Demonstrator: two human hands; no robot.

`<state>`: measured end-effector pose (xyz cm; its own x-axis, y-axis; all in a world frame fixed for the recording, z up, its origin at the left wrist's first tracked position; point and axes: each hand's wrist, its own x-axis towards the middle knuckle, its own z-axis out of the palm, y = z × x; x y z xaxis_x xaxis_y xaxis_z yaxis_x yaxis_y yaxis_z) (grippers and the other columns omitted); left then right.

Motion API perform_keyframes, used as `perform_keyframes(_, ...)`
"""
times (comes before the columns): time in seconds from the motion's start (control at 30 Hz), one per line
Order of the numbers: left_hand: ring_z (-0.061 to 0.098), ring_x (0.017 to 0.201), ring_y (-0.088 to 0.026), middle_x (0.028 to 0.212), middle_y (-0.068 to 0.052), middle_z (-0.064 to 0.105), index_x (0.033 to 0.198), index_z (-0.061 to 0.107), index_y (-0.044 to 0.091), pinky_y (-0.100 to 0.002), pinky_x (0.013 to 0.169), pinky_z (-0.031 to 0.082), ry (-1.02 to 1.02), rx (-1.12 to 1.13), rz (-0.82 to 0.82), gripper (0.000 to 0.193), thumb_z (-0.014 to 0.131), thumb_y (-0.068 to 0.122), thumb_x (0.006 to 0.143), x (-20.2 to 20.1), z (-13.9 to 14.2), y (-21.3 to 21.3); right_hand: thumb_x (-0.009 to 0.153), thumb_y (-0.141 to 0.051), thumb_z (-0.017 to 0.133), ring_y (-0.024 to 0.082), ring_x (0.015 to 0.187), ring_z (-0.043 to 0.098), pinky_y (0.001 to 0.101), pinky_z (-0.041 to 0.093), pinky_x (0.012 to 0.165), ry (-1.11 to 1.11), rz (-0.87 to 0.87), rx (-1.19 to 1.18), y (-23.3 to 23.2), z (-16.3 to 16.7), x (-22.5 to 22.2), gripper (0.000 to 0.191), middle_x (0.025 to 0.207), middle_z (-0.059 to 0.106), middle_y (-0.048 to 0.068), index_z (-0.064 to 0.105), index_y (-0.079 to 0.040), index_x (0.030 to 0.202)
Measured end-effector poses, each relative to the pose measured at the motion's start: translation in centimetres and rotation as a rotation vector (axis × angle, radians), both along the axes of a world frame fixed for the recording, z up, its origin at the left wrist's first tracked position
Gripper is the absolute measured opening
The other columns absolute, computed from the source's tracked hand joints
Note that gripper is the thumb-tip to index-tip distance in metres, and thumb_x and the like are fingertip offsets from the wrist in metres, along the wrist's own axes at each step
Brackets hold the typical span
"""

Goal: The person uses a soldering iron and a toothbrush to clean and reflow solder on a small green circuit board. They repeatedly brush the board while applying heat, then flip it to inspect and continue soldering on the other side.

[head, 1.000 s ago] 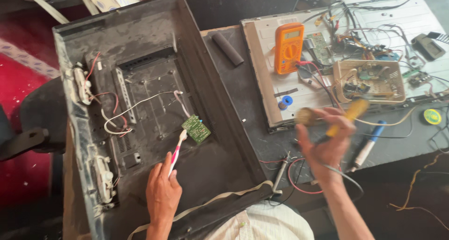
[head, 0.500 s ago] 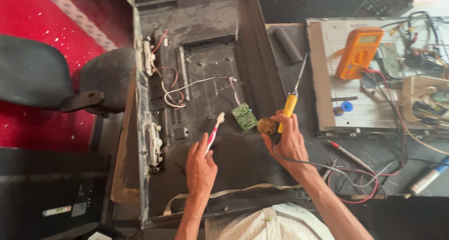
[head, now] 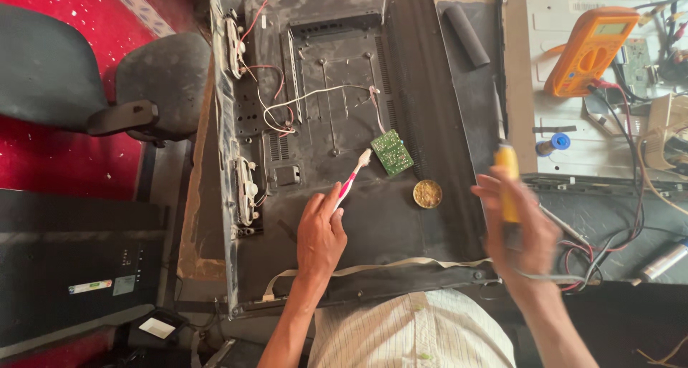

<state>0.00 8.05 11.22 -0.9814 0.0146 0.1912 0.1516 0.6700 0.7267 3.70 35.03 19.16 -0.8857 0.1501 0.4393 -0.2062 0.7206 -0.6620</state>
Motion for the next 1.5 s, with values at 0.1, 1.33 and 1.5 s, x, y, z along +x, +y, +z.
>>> perform_keyframes(0.1, 0.066, 0.092, -0.031, 0.100, -0.011, 0.065, 0.133, 0.066, 0.006, -0.042, 0.080, 0.053, 0.009, 0.033, -0.027, 0.046, 0.065, -0.003, 0.088, 0.3, 0.3, 0.2, 0.116, -0.018, 0.050, 0.018, 0.092, 0.076, 0.0241, 0.057, 0.079, 0.003, 0.001, -0.187, 1.0, 2.7, 2.6, 0.035, 0.107, 0.075, 0.014, 0.058, 0.001, 0.144)
perform_keyframes(1.33, 0.065, 0.092, -0.028, 0.099, -0.009, 0.063, 0.133, 0.067, 0.009, -0.040, 0.078, 0.054, 0.040, -0.039, -0.024, 0.046, 0.066, -0.003, 0.089, -1.6, -1.2, 1.2, 0.108, -0.013, 0.053, 0.015, 0.075, 0.078, 0.0246, 0.061, 0.070, -0.172, 0.030, -0.176, -2.9, 0.9, 1.8, 0.032, 0.084, 0.077, 0.013, 0.066, 0.005, 0.130)
perform_keyframes(1.5, 0.065, 0.090, -0.027, 0.097, -0.008, 0.060, 0.131, 0.069, 0.010, -0.040, 0.075, 0.055, 0.075, -0.042, -0.044, 0.045, 0.063, -0.005, 0.089, -2.5, -1.3, 1.3, 0.104, -0.013, 0.055, 0.016, 0.069, 0.077, 0.0263, 0.060, 0.066, -0.258, 0.022, -0.179, -4.1, -0.4, -0.3, 0.032, 0.082, 0.078, 0.014, 0.069, 0.005, 0.127)
